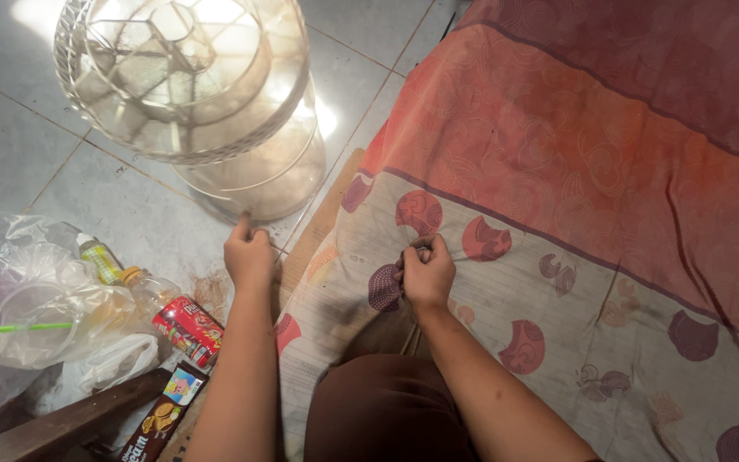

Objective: The person assembles a clear plastic tiered stand by hand, snapping together multiple curved side panels and then attaching a circular top tier. The person rotates the partially assembled structure to align and press the pieces into place, then sets the completed stand on the floor.

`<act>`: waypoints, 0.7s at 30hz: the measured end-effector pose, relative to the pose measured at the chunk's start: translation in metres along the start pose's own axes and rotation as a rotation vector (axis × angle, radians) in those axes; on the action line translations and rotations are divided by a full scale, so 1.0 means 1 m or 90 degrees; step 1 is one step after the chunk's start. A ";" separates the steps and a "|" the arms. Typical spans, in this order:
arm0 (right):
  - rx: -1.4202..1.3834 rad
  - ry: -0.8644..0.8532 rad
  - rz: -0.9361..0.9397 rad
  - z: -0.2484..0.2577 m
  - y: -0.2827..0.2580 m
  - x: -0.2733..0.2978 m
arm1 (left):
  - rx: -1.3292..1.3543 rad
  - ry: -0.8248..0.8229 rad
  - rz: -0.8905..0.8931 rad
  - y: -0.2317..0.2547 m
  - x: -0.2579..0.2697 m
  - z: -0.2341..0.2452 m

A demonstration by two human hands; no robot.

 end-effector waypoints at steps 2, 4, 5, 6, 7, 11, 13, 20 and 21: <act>-0.001 -0.009 0.025 0.000 0.000 -0.001 | 0.046 -0.062 0.023 0.004 0.007 -0.010; 0.009 -0.008 0.018 -0.001 0.003 -0.001 | 0.113 -0.128 0.054 0.014 0.018 -0.027; 0.019 -0.001 0.000 0.000 0.004 -0.001 | 0.095 -0.150 0.026 0.026 0.022 -0.034; 0.028 0.006 -0.019 0.000 0.005 -0.001 | 0.078 -0.172 -0.002 0.038 0.025 -0.041; 0.024 0.006 -0.023 0.001 0.004 -0.001 | 0.060 -0.195 -0.030 0.050 0.029 -0.049; 0.012 -0.005 -0.014 0.000 0.002 0.001 | 0.053 -0.298 0.037 0.081 0.032 -0.082; 0.012 -0.009 -0.008 -0.001 0.000 0.001 | 0.058 -0.330 0.040 0.093 0.028 -0.097; 0.021 0.001 -0.003 0.000 0.000 0.000 | 0.086 -0.222 -0.048 0.089 -0.014 -0.118; 0.014 -0.003 0.018 -0.001 -0.001 0.000 | 0.066 -0.092 0.003 0.078 -0.024 -0.103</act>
Point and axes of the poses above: each hand's wrist, its own x-axis away from the middle knuckle, its own z-axis out of the back of the hand, y = z × x, the point moved 6 cm from there along -x, towards the middle knuckle, and after that the axes turned 10 degrees about -x, right-handed, at the moved point
